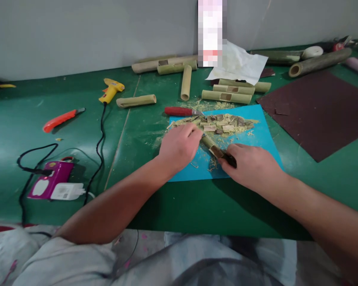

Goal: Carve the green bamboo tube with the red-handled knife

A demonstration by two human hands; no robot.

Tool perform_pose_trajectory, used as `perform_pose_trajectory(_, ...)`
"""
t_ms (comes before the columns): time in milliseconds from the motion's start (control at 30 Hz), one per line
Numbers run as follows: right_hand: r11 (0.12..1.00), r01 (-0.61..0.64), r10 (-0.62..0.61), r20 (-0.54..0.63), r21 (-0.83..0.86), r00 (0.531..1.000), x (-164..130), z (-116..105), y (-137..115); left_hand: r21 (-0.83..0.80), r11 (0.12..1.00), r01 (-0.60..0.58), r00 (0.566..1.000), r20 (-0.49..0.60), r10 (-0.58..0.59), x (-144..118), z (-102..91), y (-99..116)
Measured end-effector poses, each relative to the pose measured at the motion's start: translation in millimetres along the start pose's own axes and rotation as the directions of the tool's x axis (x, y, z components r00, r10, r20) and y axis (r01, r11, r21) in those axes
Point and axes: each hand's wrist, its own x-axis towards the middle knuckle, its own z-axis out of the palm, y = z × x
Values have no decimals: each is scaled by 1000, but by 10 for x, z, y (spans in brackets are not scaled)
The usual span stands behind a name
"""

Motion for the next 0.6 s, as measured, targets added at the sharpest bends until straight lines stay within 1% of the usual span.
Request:
perform_pose_trajectory(33, 1000, -3, 2, 6, 1, 1000, 2, -6, -6, 10, 1000, -21, 1000, 21, 21, -6, -5, 3)
perform_pose_trajectory(100, 1000, -8, 8, 15, 6, 1000, 6, -15, -16, 19, 999, -35, 999, 23, 34, -17, 0, 1)
perform_pose_trajectory(267, 1000, -23, 22, -7, -4, 1000, 1, 9, -12, 12, 998, -61, 996, -69, 62, -21, 57, -11)
perform_pose_trajectory(367, 1000, -28, 28, -31, -3, 999, -13, 35, -2, 2, 998, -68, 995, -68, 68, -23, 74, -1)
perform_pose_trajectory(433, 1000, -29, 29, -48, 5, 998, -19, 46, -1, -31, 997, -73, 996, -51, 72, -29, 84, -3)
perform_pose_trajectory(600, 1000, -2, 0, -101, -18, 995, -28, 53, -12, -174, 983, -66, 998, -28, 62, -36, 138, -51)
